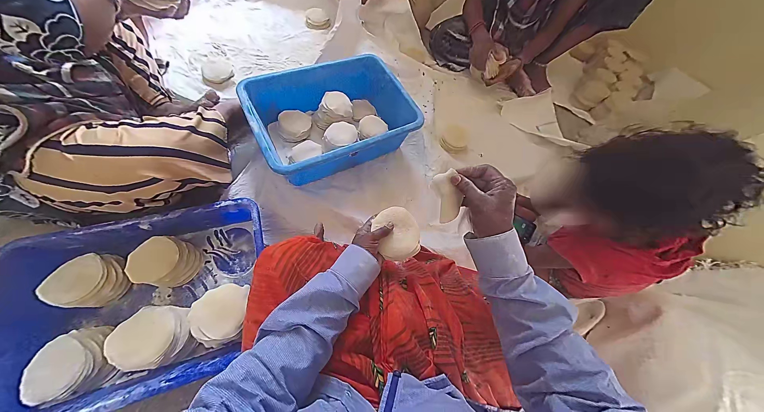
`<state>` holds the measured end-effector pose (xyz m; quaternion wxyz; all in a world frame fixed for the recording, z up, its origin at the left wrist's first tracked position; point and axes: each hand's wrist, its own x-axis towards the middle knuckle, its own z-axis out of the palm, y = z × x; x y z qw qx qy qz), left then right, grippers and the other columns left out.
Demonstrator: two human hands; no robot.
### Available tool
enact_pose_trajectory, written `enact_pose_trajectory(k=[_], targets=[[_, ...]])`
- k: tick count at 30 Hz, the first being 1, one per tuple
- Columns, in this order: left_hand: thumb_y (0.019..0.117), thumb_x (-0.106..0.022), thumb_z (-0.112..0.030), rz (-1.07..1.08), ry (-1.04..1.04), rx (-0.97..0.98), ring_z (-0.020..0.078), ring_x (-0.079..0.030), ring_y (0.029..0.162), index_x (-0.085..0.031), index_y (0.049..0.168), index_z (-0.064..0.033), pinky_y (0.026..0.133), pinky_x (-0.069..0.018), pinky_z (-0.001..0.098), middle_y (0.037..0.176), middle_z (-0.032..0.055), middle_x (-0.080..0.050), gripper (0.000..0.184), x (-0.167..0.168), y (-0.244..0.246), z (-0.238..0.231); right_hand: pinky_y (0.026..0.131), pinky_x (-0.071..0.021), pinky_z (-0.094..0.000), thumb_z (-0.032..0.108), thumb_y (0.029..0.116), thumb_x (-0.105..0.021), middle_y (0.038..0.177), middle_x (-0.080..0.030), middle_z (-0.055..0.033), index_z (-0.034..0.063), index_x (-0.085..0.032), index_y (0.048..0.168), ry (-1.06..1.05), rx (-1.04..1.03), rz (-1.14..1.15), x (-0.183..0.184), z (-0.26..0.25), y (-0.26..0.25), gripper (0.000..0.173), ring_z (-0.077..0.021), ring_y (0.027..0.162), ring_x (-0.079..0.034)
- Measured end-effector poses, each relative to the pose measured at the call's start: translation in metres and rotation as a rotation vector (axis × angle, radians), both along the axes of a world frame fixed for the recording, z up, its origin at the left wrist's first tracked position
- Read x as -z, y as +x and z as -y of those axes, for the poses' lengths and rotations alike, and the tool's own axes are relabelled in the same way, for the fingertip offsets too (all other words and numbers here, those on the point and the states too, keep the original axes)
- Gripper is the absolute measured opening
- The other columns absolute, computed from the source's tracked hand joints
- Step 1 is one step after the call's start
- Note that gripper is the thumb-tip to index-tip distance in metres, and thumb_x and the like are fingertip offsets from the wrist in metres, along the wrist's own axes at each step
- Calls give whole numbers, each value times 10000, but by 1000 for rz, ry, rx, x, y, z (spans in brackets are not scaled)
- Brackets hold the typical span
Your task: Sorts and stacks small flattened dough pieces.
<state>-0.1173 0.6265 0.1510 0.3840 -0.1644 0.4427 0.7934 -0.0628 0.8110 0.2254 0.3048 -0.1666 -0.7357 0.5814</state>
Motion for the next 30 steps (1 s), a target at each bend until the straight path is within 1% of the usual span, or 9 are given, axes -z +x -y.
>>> enact_pose_trajectory(k=[3,7,11,14,18,21,25,28,30], targets=[[1020,-568,-47,21,20,-44,219,-658,882,-529,1354,-40,791,-573,392,1078,157,-643,336,5,-1,-2,627,-612,-235,12,930,-684,847,-746,39,56,-661,1048,-20,-76,-1,-8,17,2,128,-44,696,-708],[1094,-399,-419,155,110,-132,265,-656,1026,-562,1298,-29,884,-557,472,1140,164,-663,470,1,-4,-1,614,-608,-240,10,937,-684,822,-744,22,45,-668,1033,-168,-164,81,-10,50,2,104,-51,677,-700],[1089,-294,-527,161,208,-162,263,-655,1050,-554,1297,-33,898,-551,483,1148,156,-666,595,2,-3,1,667,-600,-264,22,923,-713,838,-746,-44,-6,-679,1040,-100,-167,248,45,48,-5,125,-65,703,-696],[1092,-378,-458,164,155,-126,278,-654,1051,-557,1299,-27,898,-554,490,1158,172,-662,511,7,-3,-1,781,-607,-356,71,926,-724,935,-765,-88,7,-699,1104,107,-163,335,63,42,-2,192,-128,791,-725],[1033,-572,-117,-4,-15,-3,200,-653,895,-565,1330,-43,809,-565,379,1093,145,-656,306,10,1,-3,752,-582,-518,232,952,-738,1092,-733,-179,38,-696,1206,433,-46,472,52,37,3,322,-294,793,-721],[1036,-526,-34,-124,47,96,189,-636,973,-480,1400,16,873,-547,372,1177,178,-629,371,10,2,-1,950,-538,-493,297,1050,-596,1310,-650,-200,-5,-594,1356,91,-59,615,42,30,1,431,-305,1108,-669],[1082,-456,-65,-206,-212,335,268,-528,1313,-474,1453,69,1133,-384,386,1434,241,-546,395,-27,-3,12,825,-584,-210,381,1128,-319,1038,-688,72,155,-546,1285,-500,-133,535,56,56,12,357,17,949,-668],[1082,-487,-103,-313,-177,398,346,-473,1400,-461,1463,84,1173,-357,433,1474,287,-503,425,-11,-11,9,768,-609,-209,189,1031,-481,883,-724,96,137,-598,1105,-445,-241,525,76,46,13,148,3,823,-706],[1046,-549,-59,-117,-91,280,308,-550,1273,-478,1442,57,1081,-435,427,1406,267,-545,419,-19,-6,10,715,-615,-200,68,994,-555,804,-732,94,110,-615,1020,-393,-279,550,80,39,10,78,-5,736,-715]])
